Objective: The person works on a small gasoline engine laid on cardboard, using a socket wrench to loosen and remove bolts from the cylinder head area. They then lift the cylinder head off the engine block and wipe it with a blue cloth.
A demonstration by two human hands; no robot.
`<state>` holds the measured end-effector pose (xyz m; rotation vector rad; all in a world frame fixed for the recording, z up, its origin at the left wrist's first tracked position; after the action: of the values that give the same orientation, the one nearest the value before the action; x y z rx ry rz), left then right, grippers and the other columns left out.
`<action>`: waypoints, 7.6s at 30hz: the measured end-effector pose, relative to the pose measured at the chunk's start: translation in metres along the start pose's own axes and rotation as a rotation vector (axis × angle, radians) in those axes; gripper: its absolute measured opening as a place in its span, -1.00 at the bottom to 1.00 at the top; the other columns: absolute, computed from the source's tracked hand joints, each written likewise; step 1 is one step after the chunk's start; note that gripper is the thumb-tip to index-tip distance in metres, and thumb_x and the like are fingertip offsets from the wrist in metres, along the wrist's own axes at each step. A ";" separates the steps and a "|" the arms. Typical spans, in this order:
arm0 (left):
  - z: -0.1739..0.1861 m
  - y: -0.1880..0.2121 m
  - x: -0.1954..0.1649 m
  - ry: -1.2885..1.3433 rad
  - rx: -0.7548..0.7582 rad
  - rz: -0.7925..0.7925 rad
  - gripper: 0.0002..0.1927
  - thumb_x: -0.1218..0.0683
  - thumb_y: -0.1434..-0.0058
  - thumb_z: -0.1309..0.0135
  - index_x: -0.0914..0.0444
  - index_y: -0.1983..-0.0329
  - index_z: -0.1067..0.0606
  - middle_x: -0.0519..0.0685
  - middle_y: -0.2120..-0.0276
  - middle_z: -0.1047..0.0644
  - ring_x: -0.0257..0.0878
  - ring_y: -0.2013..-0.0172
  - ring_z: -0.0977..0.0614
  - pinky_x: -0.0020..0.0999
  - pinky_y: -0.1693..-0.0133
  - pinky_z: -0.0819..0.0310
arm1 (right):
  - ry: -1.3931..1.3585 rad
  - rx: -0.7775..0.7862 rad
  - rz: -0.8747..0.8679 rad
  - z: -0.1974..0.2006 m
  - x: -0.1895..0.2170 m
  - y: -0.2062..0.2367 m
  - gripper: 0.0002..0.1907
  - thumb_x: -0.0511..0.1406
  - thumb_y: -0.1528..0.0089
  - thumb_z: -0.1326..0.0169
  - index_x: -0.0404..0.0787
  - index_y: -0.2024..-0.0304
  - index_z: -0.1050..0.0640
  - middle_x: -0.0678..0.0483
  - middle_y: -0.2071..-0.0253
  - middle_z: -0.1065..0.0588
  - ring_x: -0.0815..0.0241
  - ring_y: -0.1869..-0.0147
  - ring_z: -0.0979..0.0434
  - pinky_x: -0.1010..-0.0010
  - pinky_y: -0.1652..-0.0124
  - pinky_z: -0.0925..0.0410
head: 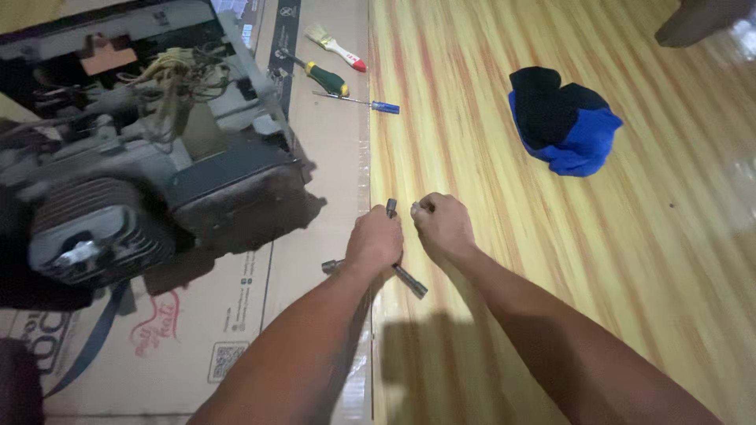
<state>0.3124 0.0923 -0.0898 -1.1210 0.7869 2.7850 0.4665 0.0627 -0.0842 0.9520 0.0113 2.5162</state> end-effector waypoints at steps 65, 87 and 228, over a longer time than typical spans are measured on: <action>0.243 0.092 0.232 0.575 -0.029 0.101 -0.65 -0.07 -0.40 -0.02 0.30 0.29 -0.54 -0.02 0.57 -0.48 -0.23 0.63 -0.42 -0.27 0.57 -0.26 | -0.327 0.766 0.430 -0.152 0.294 0.185 -0.64 -0.24 -0.12 -0.11 -0.27 0.08 -0.65 0.13 0.33 -0.62 0.33 0.32 -0.54 0.43 0.30 -0.42; 0.250 0.123 0.207 0.644 -0.001 0.107 -0.72 -0.01 -0.32 0.00 0.33 0.19 -0.48 0.06 0.52 -0.54 -0.07 0.59 -0.55 -0.07 0.54 -0.45 | 0.037 0.368 0.719 -0.135 0.306 0.212 -0.76 -0.23 -0.28 0.11 -0.27 0.16 -0.48 -0.24 0.17 -0.55 -0.31 0.05 -0.55 -0.09 0.04 -0.36; 0.221 0.137 0.242 -0.238 -0.665 -0.242 -0.80 0.05 -0.26 0.05 0.27 0.30 -0.51 0.21 0.42 -0.59 0.22 0.30 -0.63 0.09 0.27 -0.49 | 0.835 0.415 0.893 -0.143 0.353 0.222 -0.74 -0.19 -0.18 -0.21 -0.08 0.12 -0.74 -0.07 0.06 -0.65 -0.01 -0.03 -0.68 0.15 0.06 -0.50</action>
<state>-0.0370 0.0404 -0.0540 -0.8235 -0.3083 2.9414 0.0531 0.0291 0.0643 -0.1310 0.4717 3.6538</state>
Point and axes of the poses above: each hand's wrist, its own y-axis away from the middle knuckle, its own z-axis out of the back of the hand, x = y × z, the point moved 9 cm from there along -y, towards the middle knuckle
